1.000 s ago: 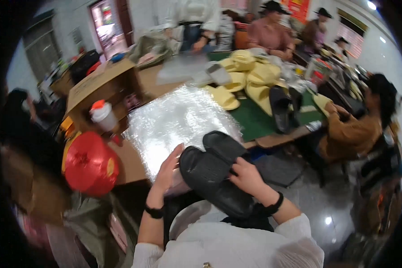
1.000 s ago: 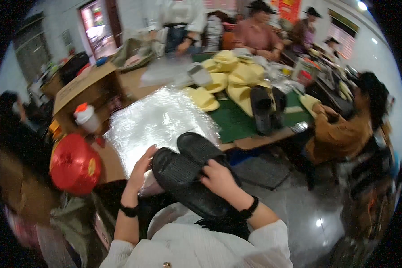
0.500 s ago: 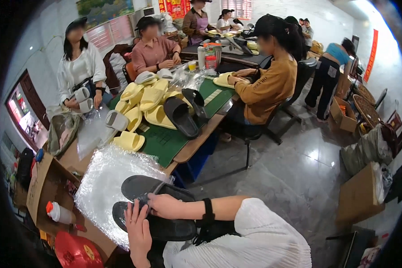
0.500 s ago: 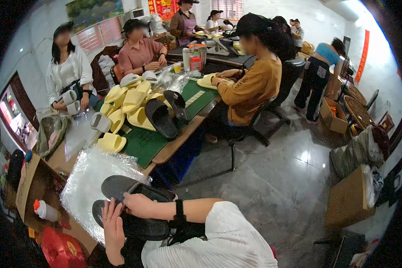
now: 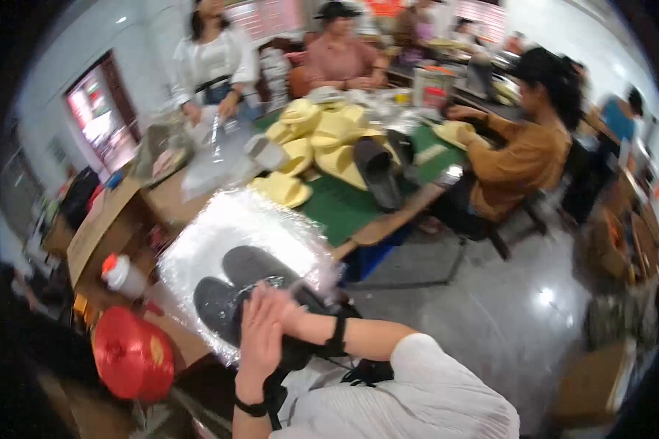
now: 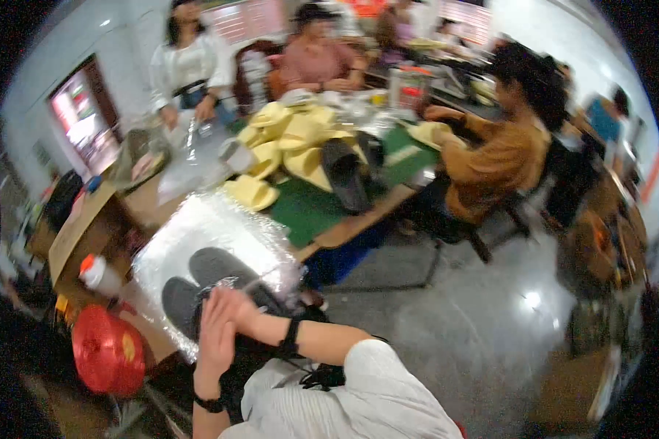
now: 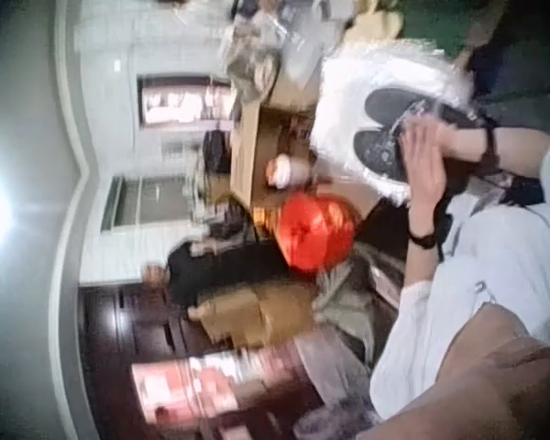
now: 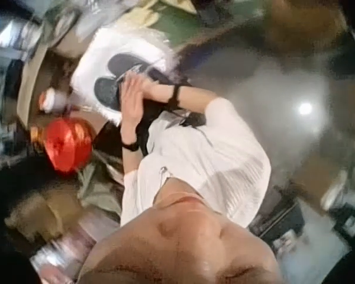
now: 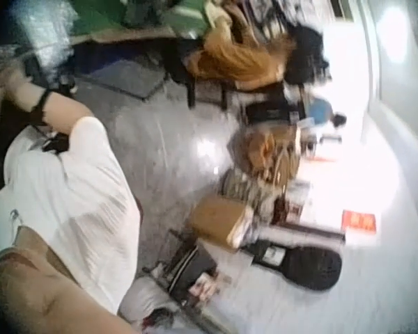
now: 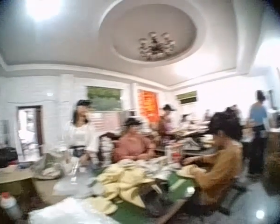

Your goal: Packing pairs of slippers into plastic bags.

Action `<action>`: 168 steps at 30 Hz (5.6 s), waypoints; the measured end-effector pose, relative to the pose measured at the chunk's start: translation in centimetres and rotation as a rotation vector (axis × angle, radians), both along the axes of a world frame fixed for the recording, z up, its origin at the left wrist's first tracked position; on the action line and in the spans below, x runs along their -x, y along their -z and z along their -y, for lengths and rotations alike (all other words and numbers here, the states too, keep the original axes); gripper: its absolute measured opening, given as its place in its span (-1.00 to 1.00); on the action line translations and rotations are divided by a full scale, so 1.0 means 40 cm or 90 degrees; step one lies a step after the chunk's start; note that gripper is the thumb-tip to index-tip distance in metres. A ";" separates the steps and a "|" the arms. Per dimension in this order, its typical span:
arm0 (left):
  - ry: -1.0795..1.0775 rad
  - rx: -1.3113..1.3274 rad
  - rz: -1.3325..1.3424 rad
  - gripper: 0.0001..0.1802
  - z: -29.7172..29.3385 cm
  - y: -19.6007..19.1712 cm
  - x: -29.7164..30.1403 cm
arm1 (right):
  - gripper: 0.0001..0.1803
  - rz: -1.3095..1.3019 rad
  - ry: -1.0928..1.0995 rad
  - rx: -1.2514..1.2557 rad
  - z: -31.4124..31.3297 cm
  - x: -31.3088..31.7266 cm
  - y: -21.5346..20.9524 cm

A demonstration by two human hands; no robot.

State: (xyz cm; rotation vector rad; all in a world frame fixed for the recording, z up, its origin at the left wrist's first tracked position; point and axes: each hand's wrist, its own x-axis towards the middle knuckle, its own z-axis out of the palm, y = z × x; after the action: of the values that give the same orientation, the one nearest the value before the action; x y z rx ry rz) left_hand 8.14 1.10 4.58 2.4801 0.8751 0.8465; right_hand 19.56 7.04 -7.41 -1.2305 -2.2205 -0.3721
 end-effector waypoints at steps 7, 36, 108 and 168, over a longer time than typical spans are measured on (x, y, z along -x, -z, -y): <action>0.095 -0.015 0.072 -0.56 -0.001 0.021 -0.007 | -0.69 0.200 0.112 -0.145 0.071 -0.071 -0.017; -0.099 0.097 0.259 -0.57 0.059 0.038 0.176 | -0.35 -0.236 0.005 0.151 0.011 -0.040 -0.177; -0.161 0.646 0.907 -0.49 0.045 0.134 0.144 | -0.46 -0.402 -0.224 0.305 0.128 -0.123 -0.166; -0.209 -0.039 0.012 -0.39 -0.062 0.125 0.175 | -0.33 -0.130 0.029 0.173 0.028 -0.138 -0.054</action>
State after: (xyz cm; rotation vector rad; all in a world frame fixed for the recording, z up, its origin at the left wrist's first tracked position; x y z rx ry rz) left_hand 1.13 3.58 -0.44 2.4102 1.2901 1.0128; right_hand 25.06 5.93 -5.24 -1.3924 -2.1180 0.0410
